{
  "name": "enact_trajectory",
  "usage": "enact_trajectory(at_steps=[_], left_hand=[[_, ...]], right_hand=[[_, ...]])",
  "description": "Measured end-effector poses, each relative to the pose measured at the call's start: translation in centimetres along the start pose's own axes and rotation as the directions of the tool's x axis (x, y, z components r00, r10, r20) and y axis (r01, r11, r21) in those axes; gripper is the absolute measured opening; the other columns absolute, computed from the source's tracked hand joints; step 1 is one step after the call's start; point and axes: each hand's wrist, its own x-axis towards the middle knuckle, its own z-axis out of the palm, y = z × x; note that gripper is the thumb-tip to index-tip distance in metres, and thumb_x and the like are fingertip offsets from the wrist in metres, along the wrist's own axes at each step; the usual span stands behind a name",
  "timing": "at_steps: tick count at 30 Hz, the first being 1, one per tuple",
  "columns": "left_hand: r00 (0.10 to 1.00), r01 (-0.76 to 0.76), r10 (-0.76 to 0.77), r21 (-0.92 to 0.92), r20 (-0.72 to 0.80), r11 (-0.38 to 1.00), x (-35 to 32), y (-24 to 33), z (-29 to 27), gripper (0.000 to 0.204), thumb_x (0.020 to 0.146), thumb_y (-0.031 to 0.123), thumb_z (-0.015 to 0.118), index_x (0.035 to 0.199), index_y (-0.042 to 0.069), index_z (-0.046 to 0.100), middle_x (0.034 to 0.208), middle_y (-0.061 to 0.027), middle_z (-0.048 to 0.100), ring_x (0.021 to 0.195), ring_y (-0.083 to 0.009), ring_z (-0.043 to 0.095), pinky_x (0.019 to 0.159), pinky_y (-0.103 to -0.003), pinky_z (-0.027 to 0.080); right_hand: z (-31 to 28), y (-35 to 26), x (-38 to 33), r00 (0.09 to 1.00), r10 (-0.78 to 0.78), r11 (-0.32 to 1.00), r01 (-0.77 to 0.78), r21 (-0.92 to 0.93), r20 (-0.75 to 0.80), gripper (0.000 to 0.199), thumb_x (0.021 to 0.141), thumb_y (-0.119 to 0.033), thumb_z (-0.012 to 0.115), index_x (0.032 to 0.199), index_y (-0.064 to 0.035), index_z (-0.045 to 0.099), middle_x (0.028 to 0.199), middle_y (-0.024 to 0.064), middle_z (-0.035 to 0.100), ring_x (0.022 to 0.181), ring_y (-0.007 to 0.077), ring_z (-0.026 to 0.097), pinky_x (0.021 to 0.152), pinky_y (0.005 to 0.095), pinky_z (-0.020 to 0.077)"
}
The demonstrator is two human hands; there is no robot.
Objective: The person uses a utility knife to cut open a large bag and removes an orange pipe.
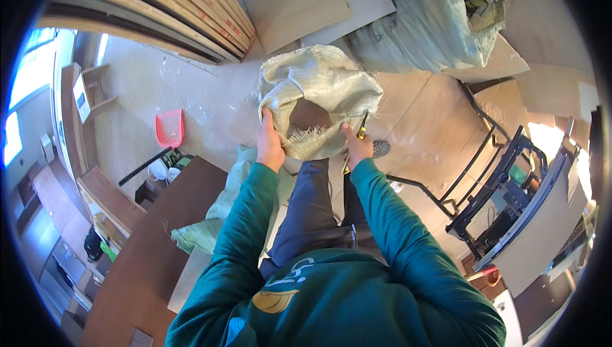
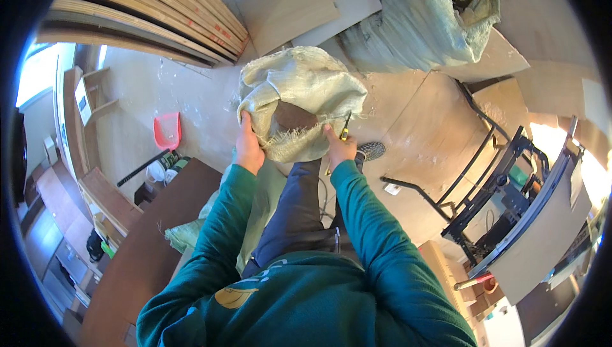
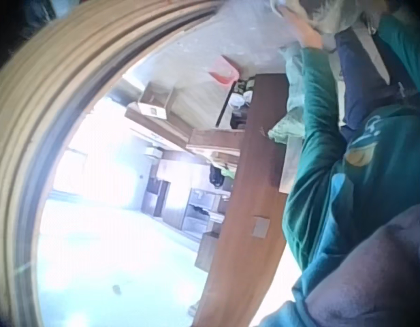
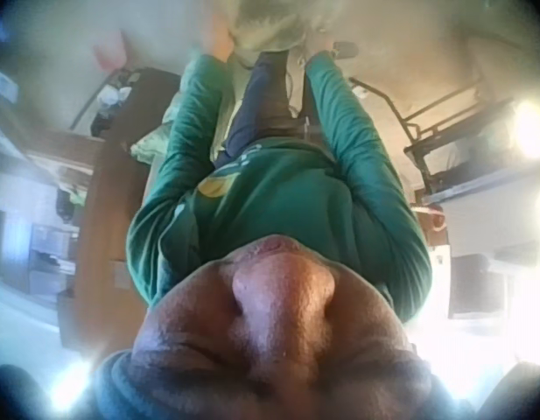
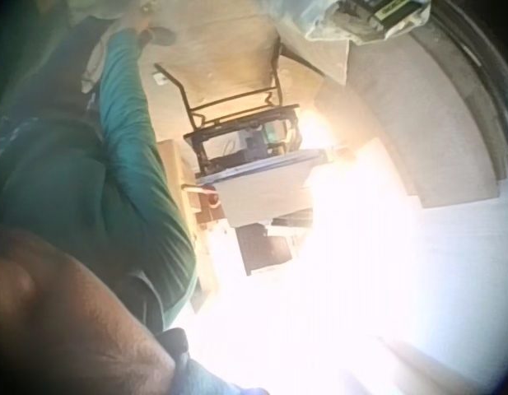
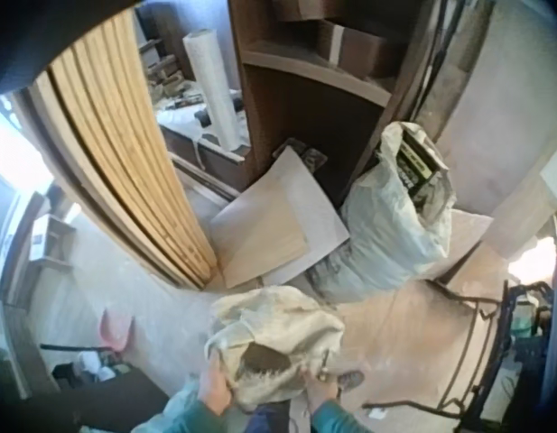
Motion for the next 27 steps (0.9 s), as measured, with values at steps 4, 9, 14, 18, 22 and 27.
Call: enact_trajectory(at_steps=[4, 9, 14, 18, 22, 27], left_hand=[[0.987, -0.154, 0.162, 0.369, 0.010, 0.917, -1.2, 0.5, -0.7, 0.062, 0.100, 0.043, 0.057, 0.139, -0.004, 0.048, 0.130, -0.0154, 0.057, 0.117, -0.0233, 0.054, 0.103, -0.035, 0.042], [0.787, -0.489, 0.579, 0.787, 0.213, 0.376, -2.4, -1.1, -0.4, 0.068, 0.088, 0.028, 0.070, 0.141, -0.005, 0.043, 0.145, -0.0227, 0.043, 0.131, -0.0354, 0.042, 0.112, -0.046, 0.033], [0.499, -0.587, 0.504, 0.703, 0.705, -0.402, -3.6, 1.3, 6.6, 0.077, 0.078, 0.022, 0.072, 0.147, 0.006, 0.041, 0.156, -0.0199, 0.031, 0.145, -0.0398, 0.025, 0.117, -0.060, 0.018], [0.579, -0.526, 0.024, 0.396, 0.815, -0.753, 3.0, 0.6, 9.3, 0.078, 0.076, 0.021, 0.071, 0.149, 0.015, 0.043, 0.159, -0.0143, 0.030, 0.148, -0.0384, 0.021, 0.119, -0.063, 0.012], [0.763, -0.485, -0.180, 0.366, 0.620, -0.794, 9.4, 2.3, 11.5, 0.072, 0.080, 0.022, 0.069, 0.147, 0.015, 0.045, 0.160, -0.0131, 0.029, 0.149, -0.0383, 0.022, 0.119, -0.062, 0.011], [0.642, -0.546, -0.123, 0.339, 0.757, -0.766, 9.5, -0.1, 11.4, 0.058, 0.084, 0.029, 0.069, 0.138, 0.015, 0.055, 0.158, -0.0126, 0.033, 0.148, -0.0369, 0.025, 0.119, -0.064, 0.011]], right_hand=[[2.5, -1.6, -1.8, 0.986, 0.140, 0.984, -0.149, 0.094, 0.087, 0.078, 0.067, -0.043, 0.092, 0.118, 0.0008, 0.052, 0.089, 0.0049, 0.055, 0.074, 0.0209, 0.058, 0.066, 0.0343, 0.0511], [6.5, 2.5, -3.0, 0.971, -0.202, 0.952, 0.165, -0.257, -0.127, 0.060, 0.073, -0.031, 0.085, 0.115, 0.0031, 0.058, 0.102, 0.0137, 0.065, 0.087, 0.0237, 0.064, 0.075, 0.0364, 0.0530], [3.6, 8.0, -0.3, 0.997, 0.072, 0.991, -0.071, -0.112, 0.005, 0.035, 0.079, -0.004, 0.058, 0.113, -0.0029, 0.061, 0.075, 0.0127, 0.067, 0.082, 0.0350, 0.067, 0.079, 0.0429, 0.0535], [0.2, 7.3, -1.1, 0.989, 0.104, 0.897, -0.137, 0.421, 0.102, 0.026, 0.083, 0.001, 0.052, 0.106, -0.0052, 0.060, 0.084, 0.0106, 0.066, 0.085, 0.0312, 0.067, 0.079, 0.0448, 0.0553], [-3.7, 4.1, -2.2, 0.971, 0.154, 0.671, -0.240, 0.701, 0.185, 0.024, 0.088, 0.007, 0.048, 0.107, -0.0052, 0.057, 0.095, 0.0113, 0.065, 0.089, 0.0291, 0.067, 0.082, 0.0470, 0.0570], [-6.0, 5.0, -1.7, 0.949, 0.102, 0.587, -0.301, 0.752, 0.299, 0.025, 0.094, -0.005, 0.063, 0.118, -0.0020, 0.055, 0.107, 0.0113, 0.066, 0.094, 0.0265, 0.067, 0.089, 0.0483, 0.0561]])
